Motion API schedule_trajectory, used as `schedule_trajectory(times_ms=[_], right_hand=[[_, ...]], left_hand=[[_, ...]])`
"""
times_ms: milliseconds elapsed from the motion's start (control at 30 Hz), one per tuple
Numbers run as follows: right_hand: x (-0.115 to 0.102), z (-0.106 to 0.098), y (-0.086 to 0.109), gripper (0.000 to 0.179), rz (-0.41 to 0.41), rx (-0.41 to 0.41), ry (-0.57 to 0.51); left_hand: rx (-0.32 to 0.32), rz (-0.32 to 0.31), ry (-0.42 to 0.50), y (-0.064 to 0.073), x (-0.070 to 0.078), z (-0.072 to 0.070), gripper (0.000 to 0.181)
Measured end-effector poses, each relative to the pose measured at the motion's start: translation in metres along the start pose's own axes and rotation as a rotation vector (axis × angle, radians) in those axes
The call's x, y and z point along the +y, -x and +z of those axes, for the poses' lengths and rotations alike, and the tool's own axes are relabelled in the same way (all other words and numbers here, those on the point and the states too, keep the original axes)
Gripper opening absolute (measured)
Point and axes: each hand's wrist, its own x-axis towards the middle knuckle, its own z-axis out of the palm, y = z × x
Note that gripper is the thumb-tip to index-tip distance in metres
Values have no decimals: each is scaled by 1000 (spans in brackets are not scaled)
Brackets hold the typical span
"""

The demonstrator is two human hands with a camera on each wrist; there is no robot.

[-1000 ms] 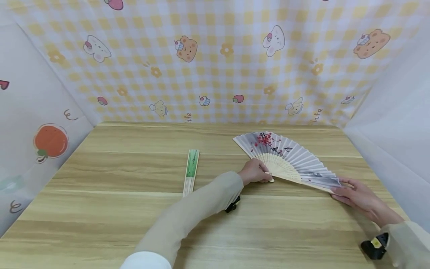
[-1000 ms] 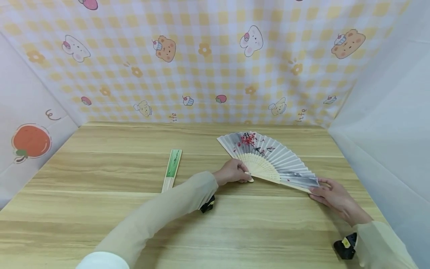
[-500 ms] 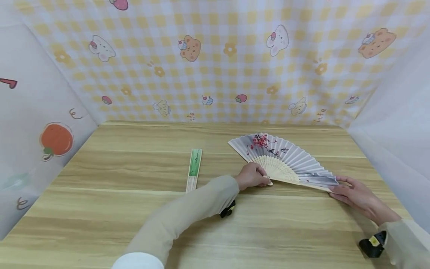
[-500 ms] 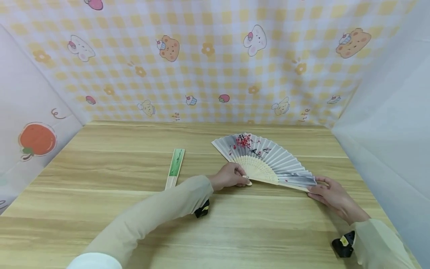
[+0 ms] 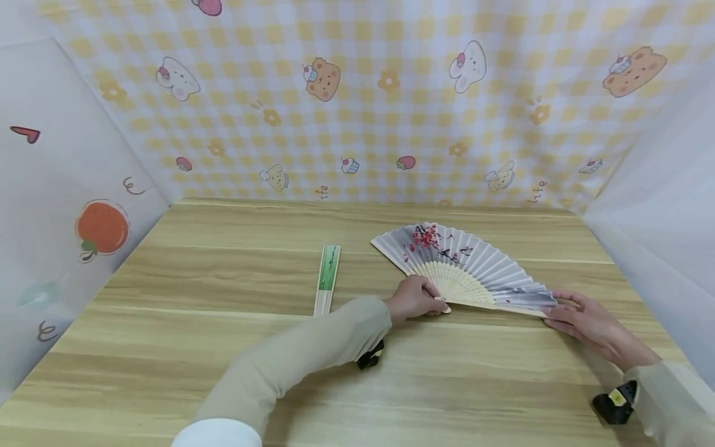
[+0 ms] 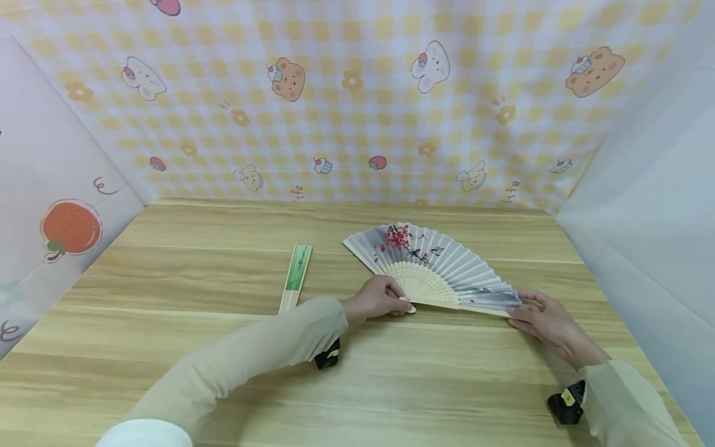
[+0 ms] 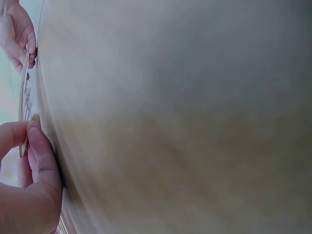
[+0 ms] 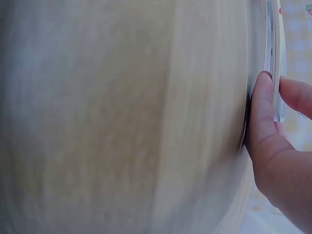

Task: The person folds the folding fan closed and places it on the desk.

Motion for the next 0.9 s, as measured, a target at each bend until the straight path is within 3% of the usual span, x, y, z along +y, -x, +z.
schedule_trajectory(times_ms=[900], right_hand=[[-7,12,-3,67,2,-19,-7]], left_hand=[[18,40,76,13,-15,-4,20]])
